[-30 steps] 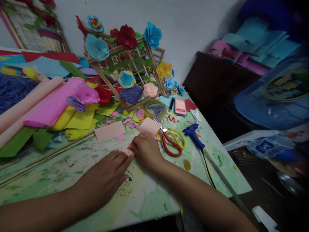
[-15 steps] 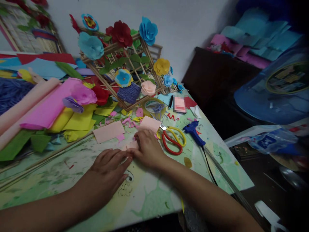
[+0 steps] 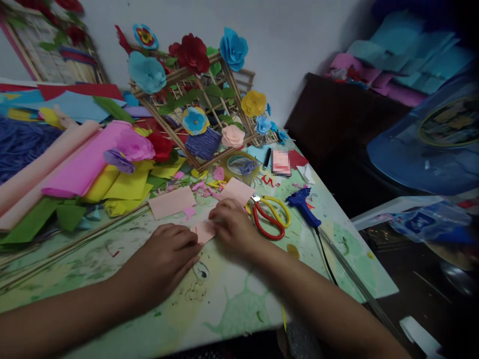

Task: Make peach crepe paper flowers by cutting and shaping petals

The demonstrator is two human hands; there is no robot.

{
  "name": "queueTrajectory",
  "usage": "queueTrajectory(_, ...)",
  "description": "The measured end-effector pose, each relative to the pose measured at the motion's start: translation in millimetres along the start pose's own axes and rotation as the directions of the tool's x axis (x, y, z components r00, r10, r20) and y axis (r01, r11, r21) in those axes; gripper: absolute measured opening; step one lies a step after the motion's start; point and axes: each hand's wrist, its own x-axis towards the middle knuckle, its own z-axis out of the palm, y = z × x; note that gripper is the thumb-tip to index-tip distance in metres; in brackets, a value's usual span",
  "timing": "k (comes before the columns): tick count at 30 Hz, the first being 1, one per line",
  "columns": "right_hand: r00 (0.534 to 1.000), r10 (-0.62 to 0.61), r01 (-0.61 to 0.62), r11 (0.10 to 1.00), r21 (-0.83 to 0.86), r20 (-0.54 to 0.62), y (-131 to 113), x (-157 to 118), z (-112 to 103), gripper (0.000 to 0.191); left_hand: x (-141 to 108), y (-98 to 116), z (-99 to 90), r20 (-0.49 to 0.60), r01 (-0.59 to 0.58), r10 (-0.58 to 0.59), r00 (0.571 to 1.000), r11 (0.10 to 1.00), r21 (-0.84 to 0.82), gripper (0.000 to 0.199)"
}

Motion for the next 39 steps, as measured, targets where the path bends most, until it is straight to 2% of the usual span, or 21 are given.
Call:
queueTrajectory(2, 0.984, -0.126, 0.126, 0.992, 0.01, 0.126, -1, -1, -4, 0.011, 4, -5, -1.3, 0.001, -0.005, 0.005, 1.0, 1.0, -0.025, 0.022)
queueTrajectory(5, 0.95, -0.201, 0.21, 0.978, -0.011, 0.24, 0, 0, -6, 0.013, 6, -13, -0.4, -0.02, 0.002, -0.002, 1.0, 1.0, -0.008, 0.022)
queueTrajectory(10, 0.926, -0.267, 0.284, 0.958, -0.028, 0.267, 6, 2, -8, 0.013, 7, -18, 0.6, -0.006, 0.005, -0.004, 1.0, 1.0, 0.029, 0.024)
queueTrajectory(14, 0.907, -0.327, 0.365, 0.925, -0.105, 0.267, 11, 4, -7, 0.018, 8, -15, -2.9, -0.018, -0.023, 0.024, 1.0, 0.998, 0.056, 0.023)
queueTrajectory(20, 0.809, -0.483, 0.582, 0.739, -0.339, 0.336, 7, 5, -1, 0.021, 9, -11, -5.4, -0.06, -0.068, 0.077, 0.995, 0.986, 0.15, 0.021)
queueTrajectory(23, 0.776, -0.514, 0.628, 0.681, -0.376, 0.365, 0, 3, 1, 0.025, 7, -13, -2.6, -0.06, -0.108, 0.122, 0.991, 0.974, 0.201, 0.022)
queueTrajectory(27, 0.788, -0.493, 0.614, 0.682, -0.397, 0.37, -6, 0, 1, 0.023, 3, -15, 2.5, -0.012, -0.138, 0.145, 0.989, 0.958, 0.25, 0.023)
queueTrajectory(33, 0.799, -0.462, 0.591, 0.722, -0.359, 0.385, -5, -2, 0, 0.017, 0, -17, 4.2, 0.012, -0.112, 0.113, 0.994, 0.964, 0.241, 0.025)
queueTrajectory(36, 0.836, -0.402, 0.518, 0.804, -0.293, 0.374, -1, 0, 0, 0.018, -1, -14, 2.6, 0.029, -0.103, 0.098, 0.995, 0.963, 0.251, 0.025)
queueTrajectory(39, 0.894, -0.318, 0.38, 0.911, -0.159, 0.315, 3, 3, -1, 0.017, -4, -8, 2.6, 0.025, -0.092, 0.088, 0.996, 0.964, 0.25, 0.027)
